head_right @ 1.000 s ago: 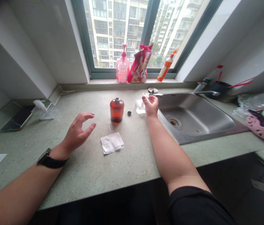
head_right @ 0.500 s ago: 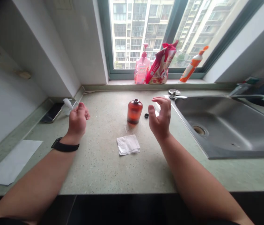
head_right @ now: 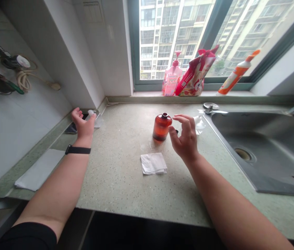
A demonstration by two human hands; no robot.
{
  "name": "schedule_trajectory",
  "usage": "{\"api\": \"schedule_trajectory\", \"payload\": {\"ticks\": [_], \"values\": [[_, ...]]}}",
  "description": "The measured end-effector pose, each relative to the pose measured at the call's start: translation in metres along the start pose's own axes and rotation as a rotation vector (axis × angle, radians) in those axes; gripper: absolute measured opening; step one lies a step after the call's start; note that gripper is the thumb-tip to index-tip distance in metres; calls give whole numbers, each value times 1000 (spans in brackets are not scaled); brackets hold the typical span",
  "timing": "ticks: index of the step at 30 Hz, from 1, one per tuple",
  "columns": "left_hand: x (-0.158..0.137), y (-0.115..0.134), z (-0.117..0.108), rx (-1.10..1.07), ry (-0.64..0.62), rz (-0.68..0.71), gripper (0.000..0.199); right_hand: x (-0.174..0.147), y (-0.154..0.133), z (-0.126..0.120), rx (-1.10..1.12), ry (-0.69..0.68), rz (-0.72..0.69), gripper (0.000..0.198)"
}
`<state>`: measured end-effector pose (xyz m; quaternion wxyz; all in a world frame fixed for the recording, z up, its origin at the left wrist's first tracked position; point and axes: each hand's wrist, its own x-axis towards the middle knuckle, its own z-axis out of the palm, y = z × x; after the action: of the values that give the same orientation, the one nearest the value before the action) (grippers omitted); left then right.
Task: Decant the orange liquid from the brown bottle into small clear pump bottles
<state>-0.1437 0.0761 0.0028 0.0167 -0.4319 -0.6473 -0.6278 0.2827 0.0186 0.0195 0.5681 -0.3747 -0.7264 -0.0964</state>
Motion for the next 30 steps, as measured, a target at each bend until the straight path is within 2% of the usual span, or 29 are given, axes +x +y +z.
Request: {"api": "schedule_trajectory", "payload": {"ticks": [3,6,11,15,18,21,24,26,30], "values": [[-5,-13,6,142,-97,14,91,0,-2,0,0,-3,-15,28],[-6,-23,7,192,-157,-16,96,0,-4,0,-4,-14,-31,28],[-2,-33,4,183,-193,-112,88,1,-7,1,-7,-30,-41,25],[-3,-26,5,112,-160,-40,78,2,-10,0,-6,-30,-42,20],[-10,-8,6,28,-191,85,79,4,-16,-3,15,-68,-45,10],[-24,21,2,-19,-247,247,79,5,-25,-5,82,-137,-74,11],[-48,55,-7,57,-360,629,74,4,-32,-5,133,-194,-91,12],[-68,77,-13,73,-431,811,70,3,-35,-5,155,-255,-78,11],[-105,107,-17,75,-494,962,61,-3,-39,-1,136,-431,-24,20]]}}
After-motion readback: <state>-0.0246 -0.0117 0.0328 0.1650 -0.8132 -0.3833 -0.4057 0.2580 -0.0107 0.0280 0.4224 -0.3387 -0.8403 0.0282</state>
